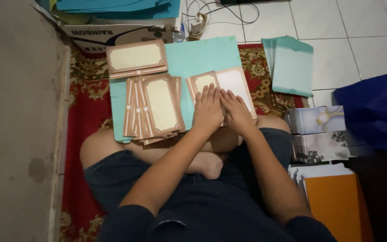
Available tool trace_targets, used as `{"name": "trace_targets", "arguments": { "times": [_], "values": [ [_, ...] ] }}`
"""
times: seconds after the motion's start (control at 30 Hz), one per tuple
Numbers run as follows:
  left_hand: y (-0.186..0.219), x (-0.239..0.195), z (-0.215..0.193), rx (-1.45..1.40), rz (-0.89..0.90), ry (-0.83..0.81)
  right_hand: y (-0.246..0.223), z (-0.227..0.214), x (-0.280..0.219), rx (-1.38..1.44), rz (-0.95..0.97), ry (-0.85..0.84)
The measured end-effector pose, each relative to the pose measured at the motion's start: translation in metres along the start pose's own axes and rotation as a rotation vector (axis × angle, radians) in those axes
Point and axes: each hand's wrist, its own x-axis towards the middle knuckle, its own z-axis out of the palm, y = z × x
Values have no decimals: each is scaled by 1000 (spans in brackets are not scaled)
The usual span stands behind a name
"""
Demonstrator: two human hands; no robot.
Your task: The person sits on the floor and assembles books by placing decorative brown covers onto stacks of white pages. They smooth the covers with their hands, stack the completed books, and then handle a stack of light blue covers.
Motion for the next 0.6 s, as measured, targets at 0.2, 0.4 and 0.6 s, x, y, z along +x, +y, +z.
{"name": "trace_targets", "arguments": {
  "times": [0.2,0.4,0.6],
  "values": [
    [-15,34,16,108,-34,-89,28,11,8,-41,-90,-81],
    [-4,47,-11,-10,-148,-181,18,-5,-16,-87,-113,-112],
    [-7,43,-3,29,-155,-158,12,-14,43,-37,-24,-27]
  ]
}}
